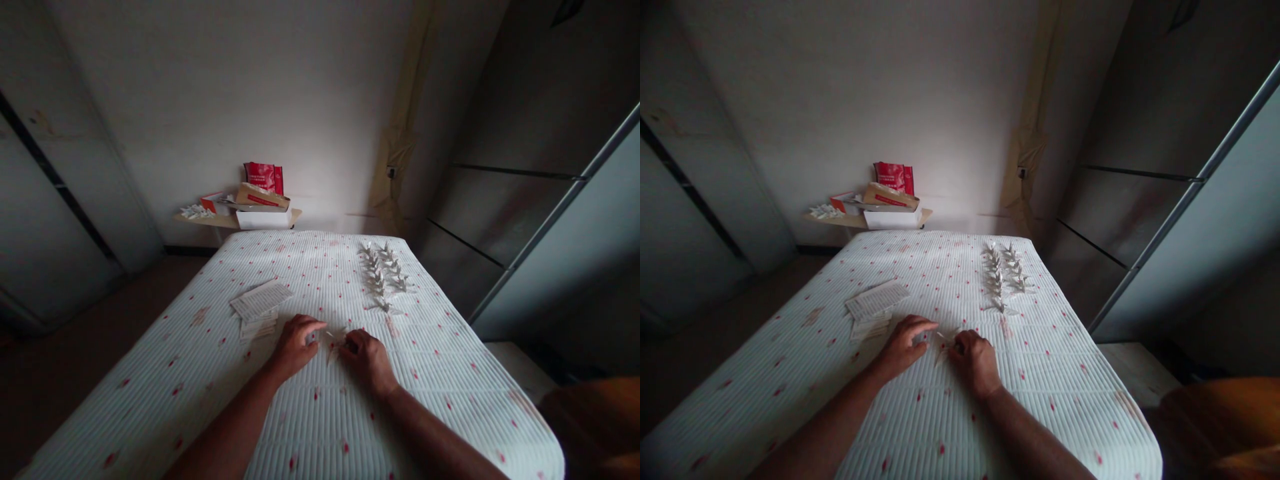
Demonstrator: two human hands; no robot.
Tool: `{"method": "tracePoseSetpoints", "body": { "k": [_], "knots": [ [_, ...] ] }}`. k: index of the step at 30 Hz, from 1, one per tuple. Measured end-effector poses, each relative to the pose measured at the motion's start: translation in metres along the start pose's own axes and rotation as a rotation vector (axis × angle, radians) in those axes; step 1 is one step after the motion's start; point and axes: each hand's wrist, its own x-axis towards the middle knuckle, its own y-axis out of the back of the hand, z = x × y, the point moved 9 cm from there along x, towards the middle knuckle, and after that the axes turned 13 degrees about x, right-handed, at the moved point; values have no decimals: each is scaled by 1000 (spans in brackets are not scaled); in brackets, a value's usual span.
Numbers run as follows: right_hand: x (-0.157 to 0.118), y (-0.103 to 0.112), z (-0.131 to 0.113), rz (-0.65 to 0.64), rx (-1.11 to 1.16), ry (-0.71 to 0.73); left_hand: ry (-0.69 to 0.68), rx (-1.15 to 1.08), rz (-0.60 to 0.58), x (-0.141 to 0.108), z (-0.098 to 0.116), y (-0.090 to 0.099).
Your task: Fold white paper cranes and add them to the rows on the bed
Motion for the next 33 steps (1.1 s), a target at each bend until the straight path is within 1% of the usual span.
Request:
{"method": "tracePoseSetpoints", "body": {
  "k": [5,10,13,19,24,29,33],
  "knots": [
    [6,-1,2,-25,-110,-61,4,80,79,-2,7,7],
    [7,-1,1,-30,-99,-73,-119,179,12,-10,28,0],
    [6,0,2,-3,-66,-68,-119,206,-10,-11,31,-1],
    [2,5,3,17,70,-96,-99,210,4,-10,28,0],
    [2,6,7,33,131,-100,-86,192,-2,-10,26,2],
    [3,5,7,16,158,-96,-40,113,31,-14,13,15],
    [6,4,4,-8,95,-118,-8,76,52,-22,2,25]
  ]
}}
